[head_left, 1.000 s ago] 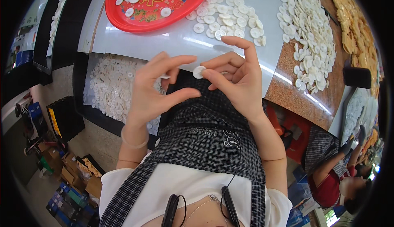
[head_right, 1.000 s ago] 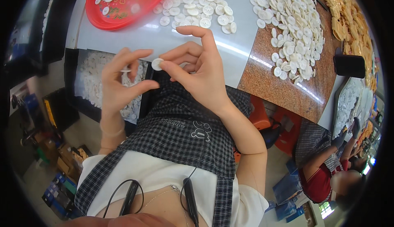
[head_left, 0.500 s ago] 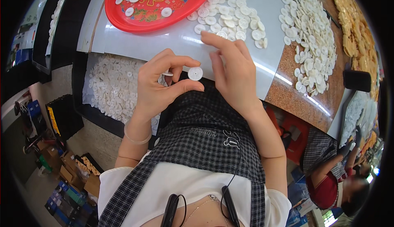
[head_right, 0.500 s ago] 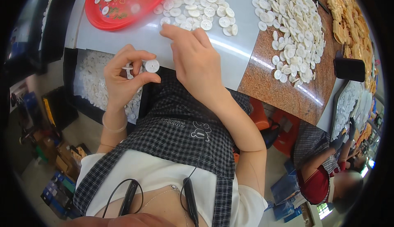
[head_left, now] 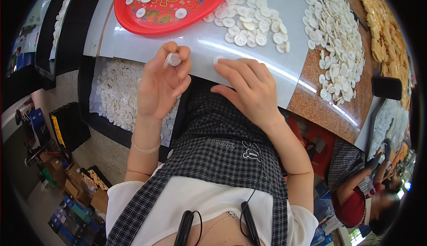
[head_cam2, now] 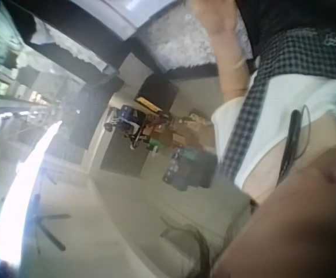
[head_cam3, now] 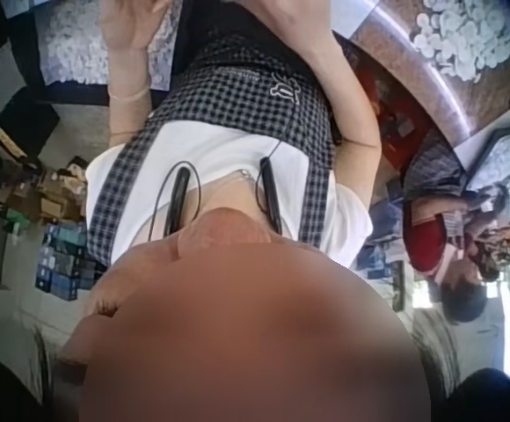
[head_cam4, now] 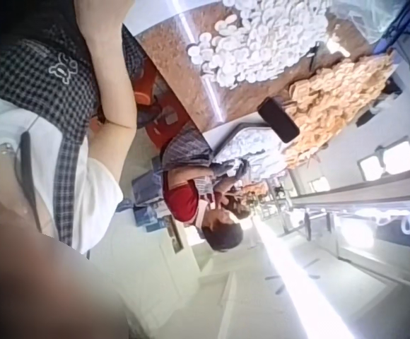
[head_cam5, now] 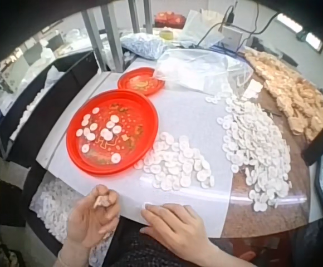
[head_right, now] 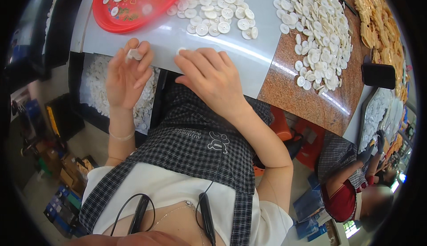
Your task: Sorting and inspecting small white round buttons at a factory workstation.
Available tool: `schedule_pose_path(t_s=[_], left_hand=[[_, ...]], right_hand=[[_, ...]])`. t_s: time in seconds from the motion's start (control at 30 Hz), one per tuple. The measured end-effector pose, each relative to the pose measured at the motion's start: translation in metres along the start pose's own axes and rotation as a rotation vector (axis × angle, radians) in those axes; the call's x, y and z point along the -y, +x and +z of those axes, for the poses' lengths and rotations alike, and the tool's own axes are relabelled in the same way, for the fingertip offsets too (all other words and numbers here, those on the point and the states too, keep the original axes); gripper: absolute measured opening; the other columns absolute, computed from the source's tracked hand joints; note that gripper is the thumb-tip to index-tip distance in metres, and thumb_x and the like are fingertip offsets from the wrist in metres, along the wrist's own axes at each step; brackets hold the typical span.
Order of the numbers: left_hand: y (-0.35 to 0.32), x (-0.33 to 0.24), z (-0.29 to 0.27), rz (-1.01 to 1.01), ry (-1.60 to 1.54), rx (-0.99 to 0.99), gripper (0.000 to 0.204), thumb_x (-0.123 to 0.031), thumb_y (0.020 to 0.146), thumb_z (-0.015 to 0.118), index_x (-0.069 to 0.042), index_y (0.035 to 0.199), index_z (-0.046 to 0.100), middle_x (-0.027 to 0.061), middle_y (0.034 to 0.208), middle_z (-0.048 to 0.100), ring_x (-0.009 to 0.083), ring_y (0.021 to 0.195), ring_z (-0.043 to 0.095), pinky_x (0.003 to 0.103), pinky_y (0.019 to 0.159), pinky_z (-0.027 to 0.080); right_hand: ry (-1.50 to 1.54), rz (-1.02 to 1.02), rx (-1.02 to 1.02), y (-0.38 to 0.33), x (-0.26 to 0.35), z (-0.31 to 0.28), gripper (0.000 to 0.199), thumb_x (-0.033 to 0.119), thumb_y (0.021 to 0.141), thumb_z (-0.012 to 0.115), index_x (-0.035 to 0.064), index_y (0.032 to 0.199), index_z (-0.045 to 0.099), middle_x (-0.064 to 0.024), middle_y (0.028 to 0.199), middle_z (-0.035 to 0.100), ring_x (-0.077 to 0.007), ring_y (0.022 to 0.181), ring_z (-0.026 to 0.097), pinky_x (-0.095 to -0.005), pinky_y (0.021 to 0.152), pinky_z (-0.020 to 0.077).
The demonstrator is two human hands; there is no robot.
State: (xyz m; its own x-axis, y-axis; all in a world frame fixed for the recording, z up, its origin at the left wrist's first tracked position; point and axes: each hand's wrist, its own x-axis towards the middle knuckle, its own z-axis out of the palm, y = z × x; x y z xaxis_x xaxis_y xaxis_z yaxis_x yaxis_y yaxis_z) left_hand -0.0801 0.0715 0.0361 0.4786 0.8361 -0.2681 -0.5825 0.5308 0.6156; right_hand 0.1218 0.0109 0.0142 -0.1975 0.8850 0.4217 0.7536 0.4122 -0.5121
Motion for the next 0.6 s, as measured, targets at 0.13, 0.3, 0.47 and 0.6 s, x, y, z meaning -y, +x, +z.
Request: schedule_pose_path(t_s=[0.13,0.3,0.47,0.6], left_hand=[[0.000,-0.003,0.004,-0.091,-0.168,-0.076,0.024,-0.029,0.100,0.051,-0.006,0.106,0.051,0.0033,0.094,0.051,0.0072,0.069,0.045,0.018,0.049,0.036],[-0.003,0.015,-0.006,-0.001,0.475,0.087,0.034,-0.010,0.085,0.071,-0.004,0.117,0.061,-0.0025,0.080,0.050,0.0041,0.062,0.041,0.017,0.056,0.034],[0.002,0.036,0.019,0.273,1.042,0.014,0.038,0.001,0.069,0.084,-0.005,0.105,0.072,-0.0077,0.065,0.041,0.0016,0.061,0.036,0.018,0.057,0.029],[0.002,0.035,0.021,0.289,1.022,0.021,0.036,0.000,0.070,0.084,-0.005,0.104,0.073,-0.0077,0.066,0.042,0.0020,0.061,0.037,0.018,0.058,0.030]], right_hand=[[0.012,-0.108,-0.066,-0.016,-0.001,0.011,0.038,0.008,0.070,0.080,0.0061,0.105,0.066,-0.0038,0.100,0.070,-0.0196,0.079,0.064,-0.0294,0.067,0.0510],[0.385,0.269,-0.132,-0.008,0.010,0.002,0.025,0.002,0.082,0.076,0.0037,0.103,0.061,-0.0070,0.089,0.071,-0.0114,0.067,0.065,-0.0204,0.053,0.0468],[1.046,0.740,-0.121,0.004,0.014,-0.017,0.030,0.000,0.088,0.070,0.0029,0.110,0.050,-0.0083,0.086,0.072,-0.0072,0.076,0.067,-0.0176,0.056,0.0482],[0.941,0.740,-0.115,0.002,0.008,-0.019,0.028,0.002,0.089,0.069,0.0043,0.112,0.053,-0.0080,0.092,0.072,-0.0097,0.075,0.067,-0.0196,0.054,0.0452]])
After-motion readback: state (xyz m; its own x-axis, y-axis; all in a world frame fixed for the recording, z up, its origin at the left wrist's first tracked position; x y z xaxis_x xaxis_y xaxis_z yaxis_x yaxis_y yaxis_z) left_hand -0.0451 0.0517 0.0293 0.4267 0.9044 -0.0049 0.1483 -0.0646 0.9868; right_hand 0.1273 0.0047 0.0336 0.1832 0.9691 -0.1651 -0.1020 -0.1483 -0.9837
